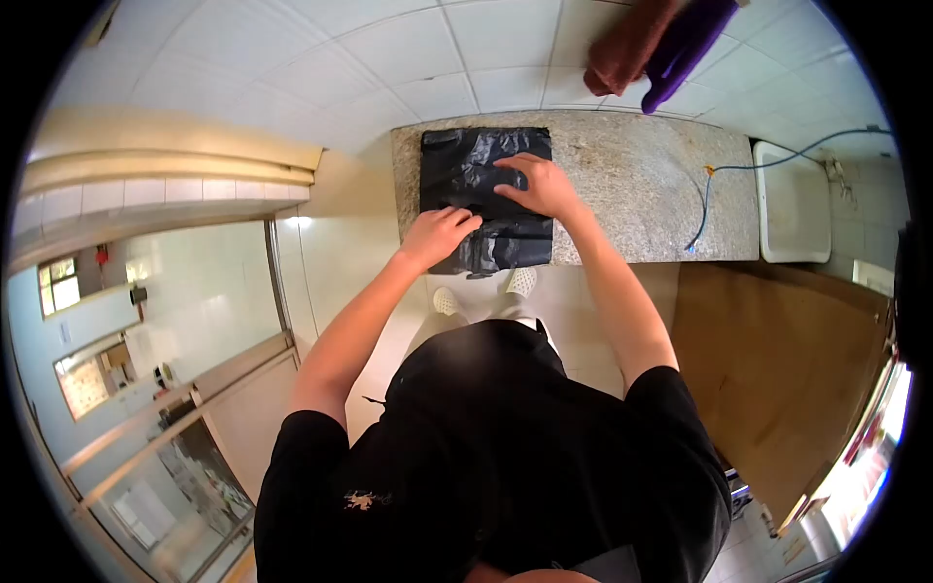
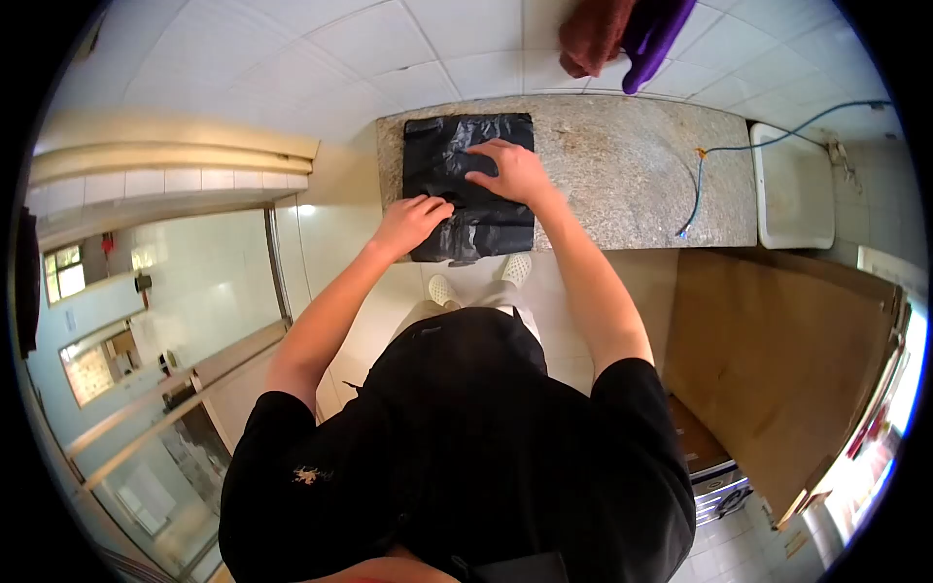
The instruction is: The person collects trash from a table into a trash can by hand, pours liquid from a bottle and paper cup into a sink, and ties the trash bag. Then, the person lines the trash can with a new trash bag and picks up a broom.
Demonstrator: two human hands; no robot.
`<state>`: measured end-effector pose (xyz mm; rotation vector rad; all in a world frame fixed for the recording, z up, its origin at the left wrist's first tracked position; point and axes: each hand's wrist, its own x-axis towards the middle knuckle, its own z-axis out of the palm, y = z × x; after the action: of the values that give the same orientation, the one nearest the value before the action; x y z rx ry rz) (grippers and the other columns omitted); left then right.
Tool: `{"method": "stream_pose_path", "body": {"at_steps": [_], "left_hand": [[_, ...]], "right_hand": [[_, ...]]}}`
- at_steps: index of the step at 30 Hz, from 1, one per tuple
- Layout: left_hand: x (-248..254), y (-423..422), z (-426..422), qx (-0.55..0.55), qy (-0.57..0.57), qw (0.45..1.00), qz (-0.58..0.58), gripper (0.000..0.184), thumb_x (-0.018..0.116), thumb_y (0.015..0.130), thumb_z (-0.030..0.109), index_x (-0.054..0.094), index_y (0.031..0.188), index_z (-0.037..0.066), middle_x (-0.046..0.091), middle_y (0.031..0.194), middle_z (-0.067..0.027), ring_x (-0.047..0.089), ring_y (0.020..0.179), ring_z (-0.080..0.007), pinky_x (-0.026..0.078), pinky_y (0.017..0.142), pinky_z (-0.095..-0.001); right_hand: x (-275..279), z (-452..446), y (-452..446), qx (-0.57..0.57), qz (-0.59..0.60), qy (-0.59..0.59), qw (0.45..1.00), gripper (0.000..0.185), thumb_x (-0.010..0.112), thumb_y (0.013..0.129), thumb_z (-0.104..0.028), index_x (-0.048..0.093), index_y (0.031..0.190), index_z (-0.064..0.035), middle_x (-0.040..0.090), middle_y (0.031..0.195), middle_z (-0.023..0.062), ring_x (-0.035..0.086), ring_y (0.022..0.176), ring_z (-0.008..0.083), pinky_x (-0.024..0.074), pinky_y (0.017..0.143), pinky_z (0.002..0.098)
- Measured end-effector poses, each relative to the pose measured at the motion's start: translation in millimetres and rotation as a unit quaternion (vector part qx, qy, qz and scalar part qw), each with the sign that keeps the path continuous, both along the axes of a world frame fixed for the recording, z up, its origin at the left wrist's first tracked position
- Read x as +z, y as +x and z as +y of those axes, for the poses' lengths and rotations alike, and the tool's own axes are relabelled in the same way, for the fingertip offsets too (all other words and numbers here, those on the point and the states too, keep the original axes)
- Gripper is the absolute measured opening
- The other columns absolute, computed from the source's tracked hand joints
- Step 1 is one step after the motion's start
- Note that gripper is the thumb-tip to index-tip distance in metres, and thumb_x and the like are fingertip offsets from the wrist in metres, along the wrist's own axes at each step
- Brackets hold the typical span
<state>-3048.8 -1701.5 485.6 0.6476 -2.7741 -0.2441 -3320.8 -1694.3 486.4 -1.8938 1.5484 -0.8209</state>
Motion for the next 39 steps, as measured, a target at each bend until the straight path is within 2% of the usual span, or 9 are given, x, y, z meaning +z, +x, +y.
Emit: {"method": "stream_pose_path", "body": {"at_steps": [5,12,17,23,28,32,34,37,39], "left_hand": [[-12,9,16,0.049,-0.001,0.999,0.023,0.02,0.07,0.087,0.016,0.07,0.106,0.012,0.07,0.102,-0.0024,0.07,0.088,-0.0212,0.058,0.068,-0.0355],[-9,38,18,0.107,0.047,0.993,-0.031,0.017,0.07,0.083,0.014,0.071,0.1,0.008,0.063,0.091,-0.0041,0.067,0.088,-0.0244,0.056,0.075,-0.0382],[37,125,55,0.18,0.08,0.979,-0.058,0.008,0.067,0.089,0.015,0.069,0.092,0.008,0.065,0.09,-0.0079,0.066,0.088,-0.0298,0.055,0.078,-0.0401],[40,263,205,0.315,0.177,0.926,-0.112,0.013,0.07,0.088,0.015,0.061,0.083,0.006,0.062,0.078,-0.0123,0.064,0.074,-0.0337,0.052,0.065,-0.0463],[1,342,368,0.5,0.313,0.778,-0.215,0.017,0.069,0.091,0.022,0.067,0.092,0.005,0.066,0.082,-0.0165,0.067,0.083,-0.0377,0.053,0.072,-0.049],[-15,420,456,0.594,0.388,0.658,-0.253,0.022,0.072,0.088,0.026,0.071,0.093,0.004,0.067,0.084,-0.0182,0.066,0.088,-0.0392,0.053,0.076,-0.0502],[-6,423,441,0.612,0.261,0.727,-0.166,0.022,0.072,0.086,0.024,0.07,0.09,0.003,0.068,0.085,-0.0186,0.066,0.088,-0.0391,0.052,0.078,-0.0492],[17,423,365,0.63,0.151,0.762,0.004,0.02,0.071,0.085,0.021,0.07,0.087,0.001,0.068,0.088,-0.0186,0.065,0.087,-0.0381,0.051,0.078,-0.0481],[25,452,319,0.604,0.205,0.765,0.085,0.022,0.07,0.088,0.022,0.069,0.088,0.0,0.069,0.086,-0.0176,0.066,0.084,-0.037,0.051,0.074,-0.0458]], "right_hand": [[0,-1,27,0.064,0.13,0.149,0.978,0.06,0.082,0.078,-0.046,0.065,0.13,-0.0209,0.073,0.11,0.0093,0.07,0.102,0.0336,0.057,0.088,0.0456],[-70,-16,24,-0.014,0.23,0.162,0.96,0.041,0.065,0.083,-0.009,0.068,0.123,-0.0168,0.074,0.105,0.017,0.072,0.098,0.0373,0.059,0.086,0.0466],[-148,-62,-10,-0.143,0.03,0.154,0.977,0.023,0.058,0.083,-0.01,0.078,0.095,-0.0108,0.075,0.086,0.018,0.074,0.08,0.0346,0.0598,0.079,0.0411],[-182,-62,-5,-0.237,0.04,0.07,0.968,0.024,0.057,0.082,-0.008,0.074,0.099,-0.0098,0.072,0.097,0.0176,0.069,0.095,0.0374,0.0551,0.088,0.0451],[-186,-46,13,-0.242,0.036,-0.011,0.97,0.023,0.055,0.084,-0.005,0.073,0.099,-0.0097,0.066,0.097,0.0175,0.066,0.094,0.0393,0.0538,0.086,0.0472],[-200,-54,7,-0.245,-0.012,0.019,0.969,0.037,0.059,0.082,-0.009,0.071,0.117,-0.0065,0.067,0.12,0.0187,0.06,0.117,0.0391,0.0463,0.104,0.0477],[-147,-52,29,-0.275,0.085,-0.062,0.956,0.055,0.061,0.079,-0.005,0.058,0.134,-0.003,0.059,0.13,0.0247,0.056,0.122,0.0411,0.0445,0.106,0.049],[-89,-35,88,-0.258,0.057,-0.164,0.95,0.043,0.063,0.085,-0.005,0.061,0.127,-0.0011,0.063,0.11,0.0181,0.061,0.094,0.0304,0.052,0.083,0.0418],[-84,-21,158,-0.101,-0.073,-0.053,0.991,0.033,0.066,0.089,-0.007,0.064,0.122,-0.0027,0.062,0.092,0.0093,0.057,0.074,0.0189,0.0499,0.066,0.0332]]}}
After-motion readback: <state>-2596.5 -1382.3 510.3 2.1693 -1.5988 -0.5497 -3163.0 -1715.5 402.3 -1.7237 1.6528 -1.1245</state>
